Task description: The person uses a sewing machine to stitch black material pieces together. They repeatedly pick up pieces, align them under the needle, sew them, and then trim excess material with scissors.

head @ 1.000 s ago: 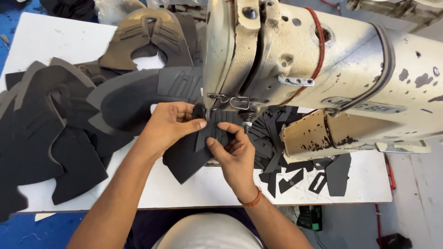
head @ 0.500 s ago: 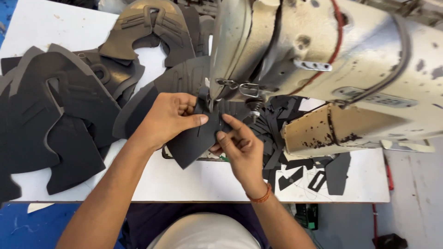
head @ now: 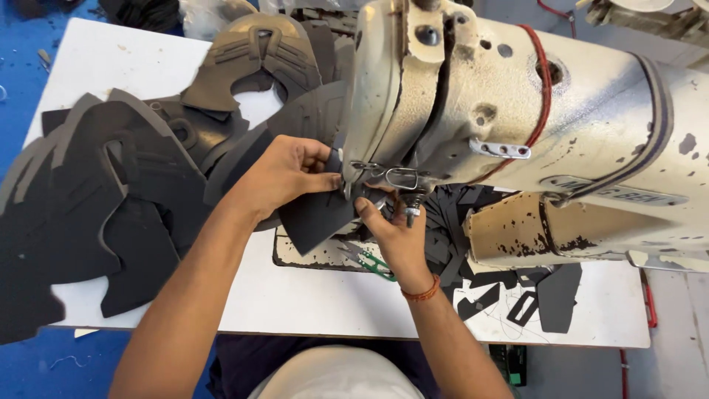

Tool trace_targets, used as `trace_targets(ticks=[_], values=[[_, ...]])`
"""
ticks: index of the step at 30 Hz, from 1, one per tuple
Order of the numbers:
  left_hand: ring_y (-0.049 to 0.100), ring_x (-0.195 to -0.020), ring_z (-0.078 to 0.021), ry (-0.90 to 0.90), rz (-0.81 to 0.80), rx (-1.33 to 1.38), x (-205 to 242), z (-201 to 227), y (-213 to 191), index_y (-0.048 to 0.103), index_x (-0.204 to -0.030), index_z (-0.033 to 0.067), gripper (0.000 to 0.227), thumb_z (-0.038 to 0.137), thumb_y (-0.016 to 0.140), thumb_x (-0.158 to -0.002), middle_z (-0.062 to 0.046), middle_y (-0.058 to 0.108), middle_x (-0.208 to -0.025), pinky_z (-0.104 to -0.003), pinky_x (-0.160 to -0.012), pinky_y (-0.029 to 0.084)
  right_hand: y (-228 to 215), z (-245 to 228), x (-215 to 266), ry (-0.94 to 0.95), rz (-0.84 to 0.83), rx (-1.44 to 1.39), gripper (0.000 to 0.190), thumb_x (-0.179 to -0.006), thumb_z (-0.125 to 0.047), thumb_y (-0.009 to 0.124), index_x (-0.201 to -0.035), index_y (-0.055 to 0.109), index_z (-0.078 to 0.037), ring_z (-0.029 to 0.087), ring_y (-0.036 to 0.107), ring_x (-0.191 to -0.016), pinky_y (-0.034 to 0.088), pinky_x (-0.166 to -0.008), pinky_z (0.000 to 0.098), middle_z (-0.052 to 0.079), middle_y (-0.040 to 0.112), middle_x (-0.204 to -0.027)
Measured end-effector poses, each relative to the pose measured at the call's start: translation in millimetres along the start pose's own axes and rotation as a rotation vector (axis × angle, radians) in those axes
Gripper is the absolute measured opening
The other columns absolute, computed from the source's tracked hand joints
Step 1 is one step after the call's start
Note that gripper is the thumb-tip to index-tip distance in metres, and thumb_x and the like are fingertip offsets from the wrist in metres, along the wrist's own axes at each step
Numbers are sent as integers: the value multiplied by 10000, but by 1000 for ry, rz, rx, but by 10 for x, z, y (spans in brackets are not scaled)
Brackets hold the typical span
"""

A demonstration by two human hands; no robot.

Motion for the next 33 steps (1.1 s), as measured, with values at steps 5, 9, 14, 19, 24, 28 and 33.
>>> trace_targets(ticks=[5,9,14,19,24,28,33], values=[[618,-742,-56,-19,-114,6,-102,-118,-67,725,-986,-13,164,20,803,-846,-14,716,-834,-216,-668,498,17,144,27,49,22,-54,230,-962,-45,728,-1180,678,8,103,629,-1043,533,-919,247,29,690,-1131],[677,-781,-59,-4,-166,175,-85,-219,18,691,-1010,16,223,-3,777,-805,-4,742,-872,-212,-715,558,14,46,127,172,81,136,237,-997,-104,707,-1194,684,26,103,582,-862,497,-762,257,29,679,-962],[663,-743,-56,153,241,176,315,-331,306,661,-980,5,190,3,780,-831,-28,738,-843,-218,-661,535,96,-401,422,90,48,439,461,-965,-127,714,-1376,576,29,100,605,-783,530,-708,252,51,631,-865],[618,-695,-52,202,491,289,526,-396,438,632,-929,-15,159,13,781,-882,-42,718,-807,-220,-615,497,259,-323,637,278,17,117,668,-971,-101,638,-1556,337,16,76,658,-673,578,-604,236,38,680,-865],[598,-678,-39,186,534,394,415,-443,419,652,-914,5,140,14,783,-867,-22,701,-798,-211,-616,494,220,-246,549,277,21,55,658,-983,-76,639,-1568,359,41,69,640,-631,565,-554,236,60,670,-826],[606,-675,-49,163,593,397,315,-379,431,644,-902,2,143,9,782,-861,-22,702,-792,-221,-610,495,166,-236,357,240,12,62,620,-977,-88,657,-1532,418,51,54,629,-625,537,-535,226,42,694,-866],[624,-707,-58,137,636,391,238,-345,456,614,-969,5,168,14,757,-882,-38,707,-826,-227,-631,515,104,-241,248,285,44,231,570,-947,-130,717,-1470,543,15,25,485,-513,389,-427,217,-15,605,-685]])
Point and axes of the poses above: each hand's wrist, its own x-axis away from the middle knuckle, its own y-axis out of the palm, z = x × y, the point moved 4 cm from there along -x, towards the middle knuckle
